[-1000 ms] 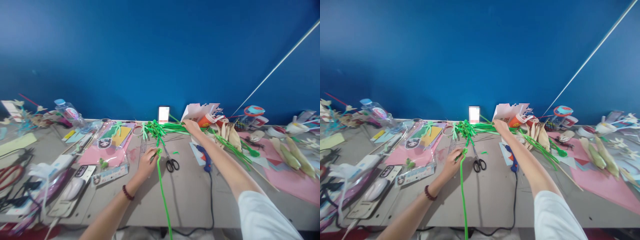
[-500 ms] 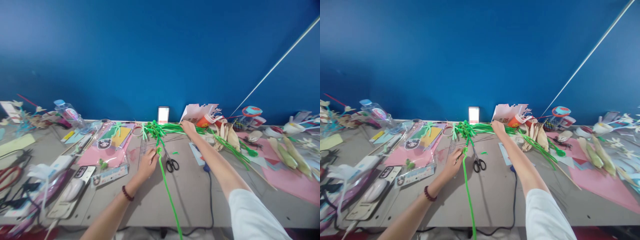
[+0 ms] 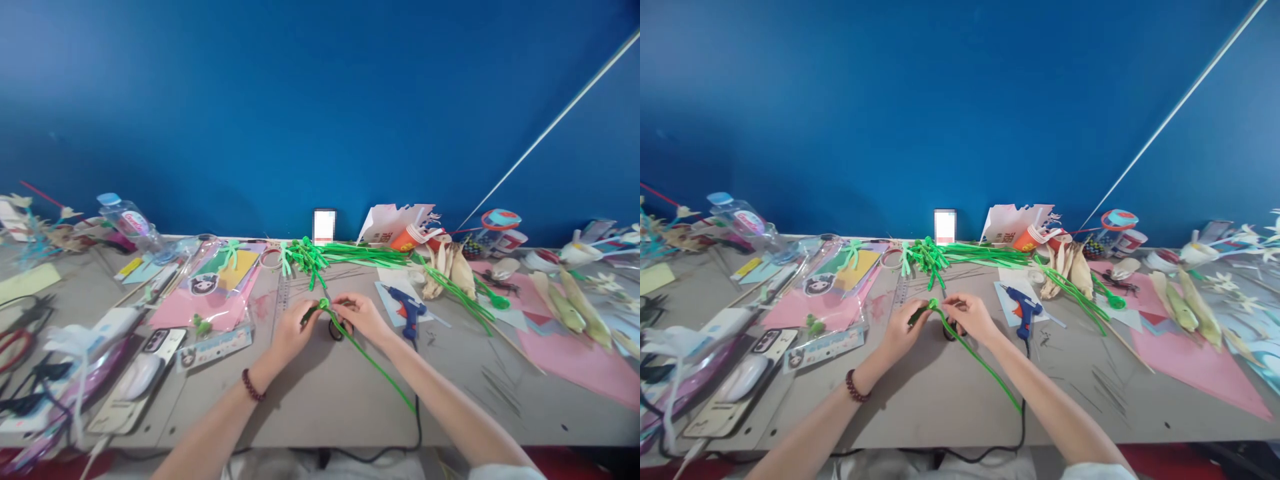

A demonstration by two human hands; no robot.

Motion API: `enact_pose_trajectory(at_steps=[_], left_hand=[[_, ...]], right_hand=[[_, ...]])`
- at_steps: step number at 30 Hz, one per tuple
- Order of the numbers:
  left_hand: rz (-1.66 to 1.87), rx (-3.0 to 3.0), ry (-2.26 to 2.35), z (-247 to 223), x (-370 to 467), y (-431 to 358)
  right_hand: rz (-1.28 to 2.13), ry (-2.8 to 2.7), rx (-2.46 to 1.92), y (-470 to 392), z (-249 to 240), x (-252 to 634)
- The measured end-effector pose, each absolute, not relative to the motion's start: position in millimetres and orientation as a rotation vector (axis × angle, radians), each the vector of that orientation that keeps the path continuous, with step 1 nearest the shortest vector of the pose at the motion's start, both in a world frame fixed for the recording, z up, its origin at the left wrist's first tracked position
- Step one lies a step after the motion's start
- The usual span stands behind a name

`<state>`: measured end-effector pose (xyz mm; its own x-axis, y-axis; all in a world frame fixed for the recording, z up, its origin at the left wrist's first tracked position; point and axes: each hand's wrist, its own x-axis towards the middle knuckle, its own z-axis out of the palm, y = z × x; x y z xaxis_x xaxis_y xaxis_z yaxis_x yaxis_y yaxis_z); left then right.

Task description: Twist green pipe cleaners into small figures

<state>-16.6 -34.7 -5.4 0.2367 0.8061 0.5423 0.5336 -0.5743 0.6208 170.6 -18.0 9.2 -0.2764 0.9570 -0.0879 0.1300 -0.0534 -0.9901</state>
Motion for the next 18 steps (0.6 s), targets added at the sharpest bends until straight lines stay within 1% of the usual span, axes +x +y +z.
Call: enact_pose_trajectory(at_steps=[3,8,12,18], left_hand=[[1.211,2.121,1.190,-3,-15,-36],[1.168,1.990,1.152,-2,-14,-36],[1.110,1.995,1.186,0,-11,-39],[1.152,2.030,1.225,-6,-8,-41]], right_hand=[[1.474,-1.399,-1.147,-25,-1,163],[1.351,-1.323,-1.156,-29,-8,156],[1.317,-1.274,-1.168,-34,-6,154],[1.289,-1.241,-1.214,-38,-5,152]])
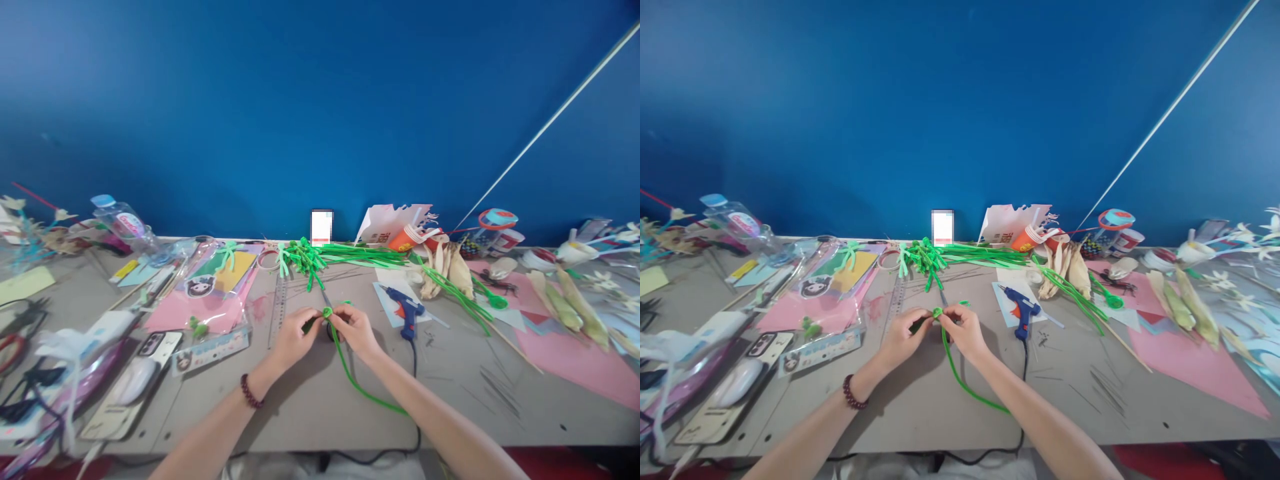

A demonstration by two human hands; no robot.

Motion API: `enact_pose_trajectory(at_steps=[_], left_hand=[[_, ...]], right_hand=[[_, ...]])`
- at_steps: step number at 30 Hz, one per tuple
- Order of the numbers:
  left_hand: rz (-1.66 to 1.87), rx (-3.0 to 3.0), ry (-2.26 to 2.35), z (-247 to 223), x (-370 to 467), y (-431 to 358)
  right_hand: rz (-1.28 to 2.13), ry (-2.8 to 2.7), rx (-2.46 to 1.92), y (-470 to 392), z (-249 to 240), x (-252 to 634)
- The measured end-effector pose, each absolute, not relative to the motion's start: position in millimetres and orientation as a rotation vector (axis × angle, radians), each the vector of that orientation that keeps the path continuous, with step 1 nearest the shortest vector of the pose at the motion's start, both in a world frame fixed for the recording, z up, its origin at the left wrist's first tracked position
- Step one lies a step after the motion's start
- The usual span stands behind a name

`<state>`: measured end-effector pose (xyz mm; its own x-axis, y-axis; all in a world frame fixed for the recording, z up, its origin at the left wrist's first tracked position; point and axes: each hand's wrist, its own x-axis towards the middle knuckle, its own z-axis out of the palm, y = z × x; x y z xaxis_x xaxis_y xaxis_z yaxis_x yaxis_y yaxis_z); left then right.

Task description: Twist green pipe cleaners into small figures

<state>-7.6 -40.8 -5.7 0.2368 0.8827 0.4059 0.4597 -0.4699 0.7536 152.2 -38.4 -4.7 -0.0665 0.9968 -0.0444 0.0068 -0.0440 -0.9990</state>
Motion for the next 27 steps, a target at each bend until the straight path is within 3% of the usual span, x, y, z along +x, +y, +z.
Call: enact_pose_trajectory(at_steps=[6,18,27], left_hand=[[1.136,2.119,1.243,-2,-7,-44],[1.228,2.359,1.300,-25,-9,-44],[1.071,1.976,1.233,-6,-8,-43]], right_hand=[[1.293,-1.194,-1.203,-40,-4,150],[1.619,-0.832,-1.050,-42,-13,144],[1.386,-1.047,-1.086,-44,-15,146]])
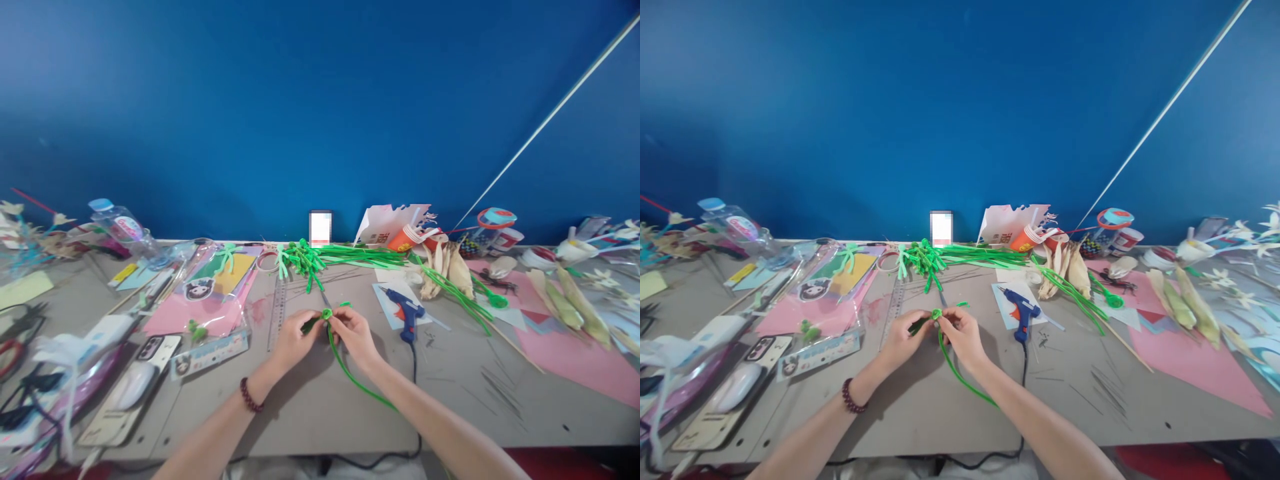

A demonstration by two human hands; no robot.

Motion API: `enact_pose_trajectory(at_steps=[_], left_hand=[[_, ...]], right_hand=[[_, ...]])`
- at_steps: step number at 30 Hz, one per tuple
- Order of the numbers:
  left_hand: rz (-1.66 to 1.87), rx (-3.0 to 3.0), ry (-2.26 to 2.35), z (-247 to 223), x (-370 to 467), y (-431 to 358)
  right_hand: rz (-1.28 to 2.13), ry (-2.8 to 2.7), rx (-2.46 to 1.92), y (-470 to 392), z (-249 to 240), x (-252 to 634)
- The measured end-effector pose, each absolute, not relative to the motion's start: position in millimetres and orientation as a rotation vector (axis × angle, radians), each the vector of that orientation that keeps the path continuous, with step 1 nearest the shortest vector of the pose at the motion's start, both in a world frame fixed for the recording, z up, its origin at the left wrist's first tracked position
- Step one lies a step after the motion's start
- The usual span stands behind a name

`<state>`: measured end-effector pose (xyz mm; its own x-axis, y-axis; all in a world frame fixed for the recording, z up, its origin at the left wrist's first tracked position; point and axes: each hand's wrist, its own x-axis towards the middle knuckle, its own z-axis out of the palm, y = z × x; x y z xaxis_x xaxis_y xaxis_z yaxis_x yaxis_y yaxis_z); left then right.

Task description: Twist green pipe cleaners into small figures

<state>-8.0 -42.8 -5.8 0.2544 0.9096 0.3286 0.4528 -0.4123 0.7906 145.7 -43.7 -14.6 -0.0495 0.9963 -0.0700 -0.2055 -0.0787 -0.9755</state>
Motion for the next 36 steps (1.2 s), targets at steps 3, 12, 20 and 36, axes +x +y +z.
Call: enact_pose_trajectory(at_steps=[3,12,20,36], left_hand=[[1.035,2.081,1.264,-9,-10,-42],[1.007,2.386,1.345,-21,-7,-44],[1.055,2.553,1.425,-26,-6,-45],[0.934,1.206,1.020,-10,-5,-33]], right_hand=[[1.346,-1.088,-1.131,-44,-14,146],[1.473,-0.973,-1.111,-40,-15,146],[1.581,-0.817,-1.064,-43,-15,143],[1.211,-1.126,-1.057,-38,-18,156]])
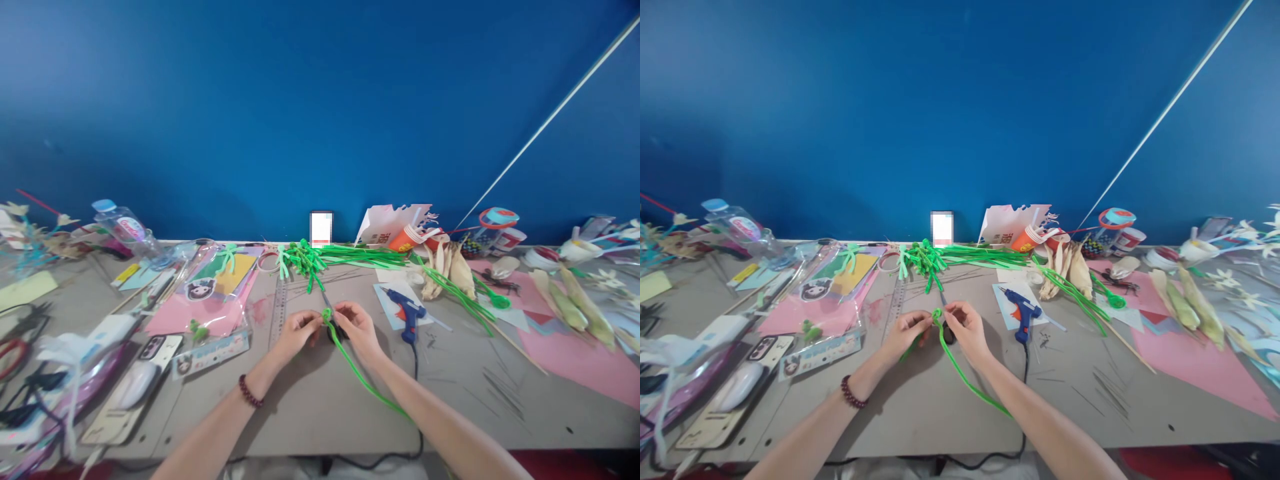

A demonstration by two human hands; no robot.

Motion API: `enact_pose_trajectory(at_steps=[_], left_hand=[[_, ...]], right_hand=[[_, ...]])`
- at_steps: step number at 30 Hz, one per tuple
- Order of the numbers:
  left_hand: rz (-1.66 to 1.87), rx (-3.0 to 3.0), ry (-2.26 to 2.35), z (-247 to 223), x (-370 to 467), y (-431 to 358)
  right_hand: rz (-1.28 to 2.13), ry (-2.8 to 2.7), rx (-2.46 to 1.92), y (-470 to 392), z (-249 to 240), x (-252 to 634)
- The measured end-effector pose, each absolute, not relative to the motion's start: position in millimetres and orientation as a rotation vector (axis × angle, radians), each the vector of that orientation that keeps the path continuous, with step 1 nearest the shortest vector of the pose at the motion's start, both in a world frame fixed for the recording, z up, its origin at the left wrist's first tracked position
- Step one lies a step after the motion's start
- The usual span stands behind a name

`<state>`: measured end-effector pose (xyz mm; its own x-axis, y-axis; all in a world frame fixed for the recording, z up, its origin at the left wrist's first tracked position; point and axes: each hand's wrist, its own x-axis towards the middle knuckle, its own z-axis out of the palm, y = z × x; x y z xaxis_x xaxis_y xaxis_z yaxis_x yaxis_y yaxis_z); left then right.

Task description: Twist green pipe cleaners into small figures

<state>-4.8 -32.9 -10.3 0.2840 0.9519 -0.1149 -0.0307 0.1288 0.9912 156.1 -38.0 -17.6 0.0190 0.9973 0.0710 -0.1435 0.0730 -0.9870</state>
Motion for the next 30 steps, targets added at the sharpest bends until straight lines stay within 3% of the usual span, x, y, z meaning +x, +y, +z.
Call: enact_pose_trajectory(at_steps=[8,16,23,30], left_hand=[[0.799,1.031,0.966,-6,-6,-34],[0.712,1.053,0.953,-8,-11,-32],[0.655,1.024,0.903,-11,-13,-31],[0.647,1.047,0.890,-7,-13,-32]], right_hand=[[1.070,-1.523,-1.000,-28,-21,167],[0.518,-2.091,-0.941,-25,-11,182],[0.265,-2.381,-0.897,-28,-6,184],[0.408,-2.233,-0.916,-32,-8,178]])
